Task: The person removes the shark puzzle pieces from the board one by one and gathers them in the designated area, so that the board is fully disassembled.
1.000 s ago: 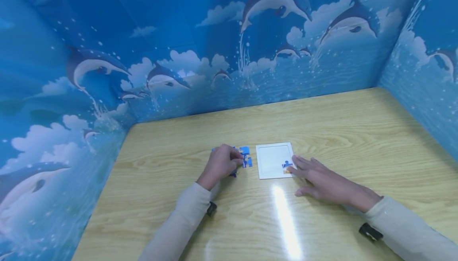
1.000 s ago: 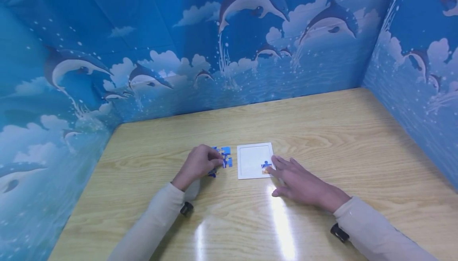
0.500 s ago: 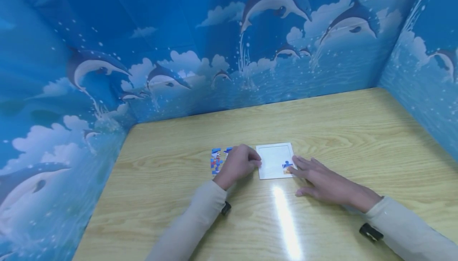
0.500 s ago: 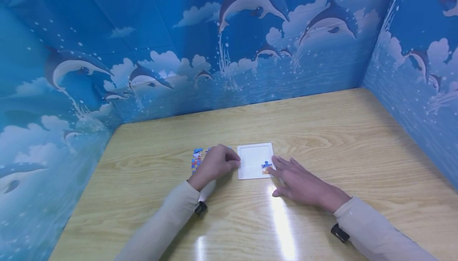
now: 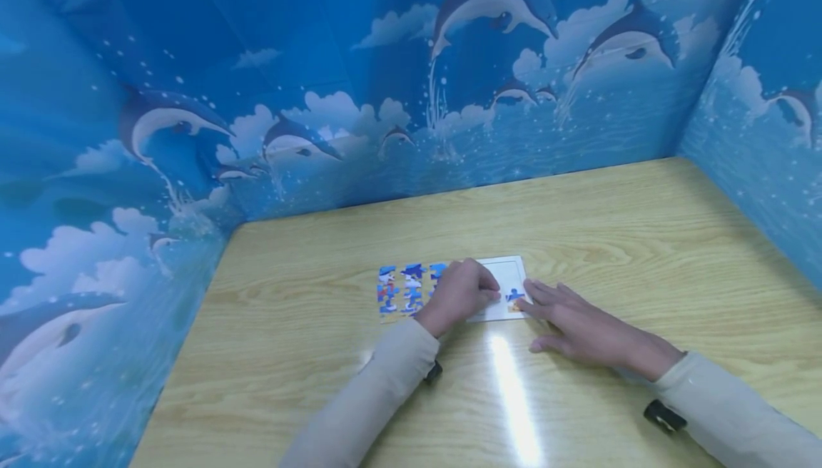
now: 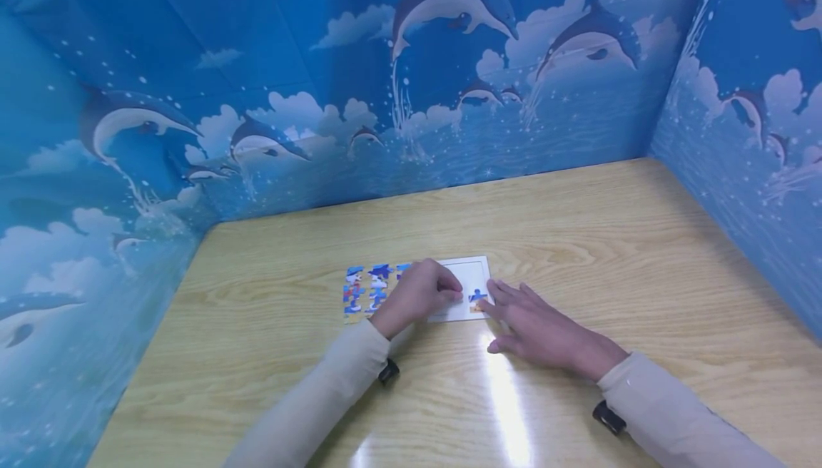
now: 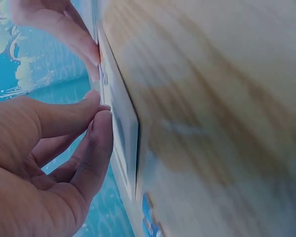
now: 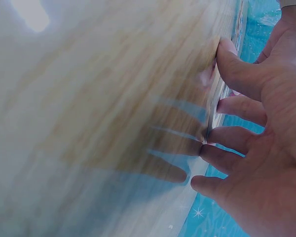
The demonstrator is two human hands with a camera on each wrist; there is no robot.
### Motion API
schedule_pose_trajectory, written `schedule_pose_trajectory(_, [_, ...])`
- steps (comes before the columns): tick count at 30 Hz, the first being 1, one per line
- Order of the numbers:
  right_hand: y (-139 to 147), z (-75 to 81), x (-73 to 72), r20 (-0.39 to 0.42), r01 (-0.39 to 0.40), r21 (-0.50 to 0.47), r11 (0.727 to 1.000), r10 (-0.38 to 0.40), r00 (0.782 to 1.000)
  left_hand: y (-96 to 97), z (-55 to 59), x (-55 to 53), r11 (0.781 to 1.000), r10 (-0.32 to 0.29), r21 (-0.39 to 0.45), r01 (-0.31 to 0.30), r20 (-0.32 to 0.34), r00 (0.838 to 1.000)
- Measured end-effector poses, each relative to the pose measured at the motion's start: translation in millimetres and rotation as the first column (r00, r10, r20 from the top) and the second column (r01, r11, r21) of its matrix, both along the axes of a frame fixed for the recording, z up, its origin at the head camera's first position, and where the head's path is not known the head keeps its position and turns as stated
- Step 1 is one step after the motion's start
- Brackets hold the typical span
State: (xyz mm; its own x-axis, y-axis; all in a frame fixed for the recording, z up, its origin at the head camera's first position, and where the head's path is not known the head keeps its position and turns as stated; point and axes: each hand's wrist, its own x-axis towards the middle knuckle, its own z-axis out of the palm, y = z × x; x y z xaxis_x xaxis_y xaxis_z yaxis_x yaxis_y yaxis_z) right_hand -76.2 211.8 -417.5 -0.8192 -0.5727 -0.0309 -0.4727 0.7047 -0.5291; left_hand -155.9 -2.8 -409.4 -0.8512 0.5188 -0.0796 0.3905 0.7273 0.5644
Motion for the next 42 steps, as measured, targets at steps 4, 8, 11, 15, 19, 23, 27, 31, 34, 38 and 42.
schedule_pose_trajectory(4, [0, -0.1, 0.0, 0.002, 0.0, 0.001, 1.0, 0.0, 1.0, 5.2, -2.9, 2.6, 1.0, 0.017, 0.009, -0.017, 0.032, 0.999])
schedule_pose_trajectory(8, [0, -0.7, -0.5, 0.0, -0.001, -0.002, 1.0, 0.001, 1.0, 9.3, -5.3, 4.1, 0.999, 0.024, 0.024, -0.025, 0.042, 0.999])
schedule_pose_trajectory(11, [0, -1.7, -0.6, -0.003, 0.001, -0.005, 1.0, -0.001, 1.0, 12.6, -6.6, 4.7, 0.999, 0.024, 0.028, -0.025, 0.042, 0.999])
schedule_pose_trajectory(15, [0, -2.4, -0.3, -0.013, 0.004, -0.009, 1.0, -0.004, 1.0, 16.7, -6.7, 5.9, 0.999, 0.034, 0.026, -0.035, 0.045, 0.998])
schedule_pose_trajectory(19, [0, -2.2, 0.0, -0.032, 0.0, -0.012, 1.0, 0.0, 0.999, 18.9, -7.6, 6.6, 0.999, 0.05, 0.021, -0.051, 0.04, 0.998])
schedule_pose_trajectory(23, [-1, -1.4, -0.1, -0.039, -0.006, -0.014, 1.0, 0.006, 0.999, 19.3, -8.9, 6.5, 0.999, 0.046, 0.009, -0.046, 0.008, 0.999])
schedule_pose_trajectory(27, [-1, -0.7, -0.2, -0.023, -0.001, -0.009, 1.0, 0.001, 1.0, 19.3, -9.8, 5.7, 0.999, 0.039, 0.001, -0.039, -0.011, 0.999])
schedule_pose_trajectory(31, [-1, -0.6, 0.0, -0.024, -0.002, -0.006, 1.0, 0.002, 1.0, 19.6, -9.5, 5.7, 0.999, 0.034, 0.0, -0.034, -0.011, 0.999])
schedule_pose_trajectory(34, [-1, -0.8, 0.5, -0.034, -0.001, -0.007, 1.0, 0.0, 0.999, 19.8, -8.7, 6.2, 0.999, 0.035, 0.005, -0.035, -0.01, 0.999])
schedule_pose_trajectory(38, [-1, -1.5, 0.4, -0.04, -0.002, -0.004, 1.0, 0.002, 0.999, 19.6, -6.8, 6.7, 0.999, 0.045, 0.018, -0.045, -0.005, 0.999])
schedule_pose_trajectory(42, [-1, -1.8, -0.4, -0.036, -0.006, -0.004, 1.0, 0.006, 0.999, 19.1, -4.6, 7.3, 0.998, 0.061, 0.034, -0.062, 0.012, 0.998])
